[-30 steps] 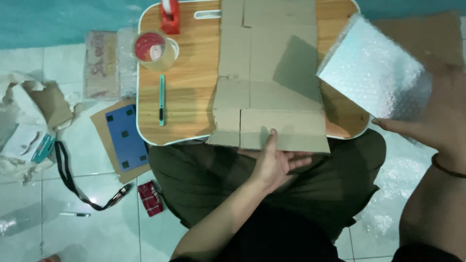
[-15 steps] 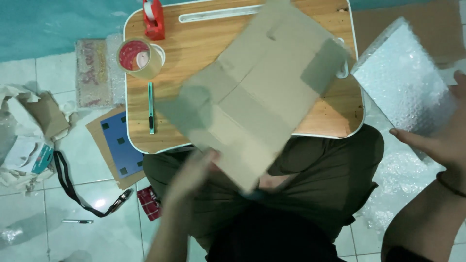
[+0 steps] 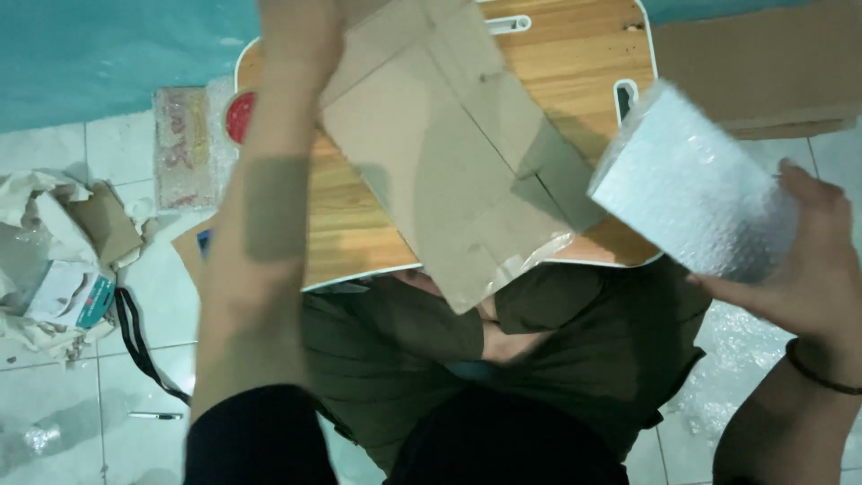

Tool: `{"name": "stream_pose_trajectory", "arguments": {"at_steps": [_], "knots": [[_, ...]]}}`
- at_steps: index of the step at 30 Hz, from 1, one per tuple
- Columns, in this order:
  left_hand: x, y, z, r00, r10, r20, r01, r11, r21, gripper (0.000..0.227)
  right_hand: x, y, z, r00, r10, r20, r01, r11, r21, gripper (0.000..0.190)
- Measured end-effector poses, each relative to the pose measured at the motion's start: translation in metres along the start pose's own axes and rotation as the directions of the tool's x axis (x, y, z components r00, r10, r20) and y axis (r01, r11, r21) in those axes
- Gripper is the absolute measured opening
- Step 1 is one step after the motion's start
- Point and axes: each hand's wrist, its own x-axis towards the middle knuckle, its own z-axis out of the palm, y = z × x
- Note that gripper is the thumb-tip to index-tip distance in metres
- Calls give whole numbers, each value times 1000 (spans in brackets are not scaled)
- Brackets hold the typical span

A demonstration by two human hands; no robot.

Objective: The person wraps a small item in bubble wrap and then folds a piece of cardboard around it to create a secure package, finishing by taping the edges.

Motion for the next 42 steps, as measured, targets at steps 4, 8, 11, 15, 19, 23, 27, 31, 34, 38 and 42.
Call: {"name": "stream_pose_trajectory", "arguments": {"at_steps": [4,8,11,15,19,23,27,31,34,38,42], "knots": [[17,44,1,987,88,-137,-102,990,-100,36,17,-14,1,998,-59,39,58,998,22,132],[12,82,6,956,150,-250,-202,960,-194,35,35,-23,2,991,8,136,-14,999,42,137],[-2,104,7,924,177,-340,-272,928,-256,36,50,-27,1,994,-73,87,68,996,60,131],[-29,115,4,866,201,-458,-366,879,-306,37,71,-30,7,990,-138,20,136,987,80,123],[-136,119,-4,978,191,-88,-209,836,-507,27,82,-26,17,993,-116,25,116,993,20,125],[-185,106,26,970,240,27,-219,922,-319,59,104,-45,31,988,-150,37,149,988,35,130],[-182,83,47,971,222,93,-186,938,-294,66,133,-78,45,954,-283,99,274,957,94,118],[-170,58,75,966,241,97,-195,920,-341,85,164,-91,72,933,-321,163,311,946,87,125],[-166,52,82,990,137,29,-113,906,-409,108,188,-95,92,917,-344,203,332,939,93,126],[-169,46,88,996,84,40,-53,863,-503,140,212,-100,124,888,-367,278,343,930,131,121],[-168,48,79,986,124,110,-72,917,-392,117,217,-93,155,849,-390,355,356,921,160,121]]}}
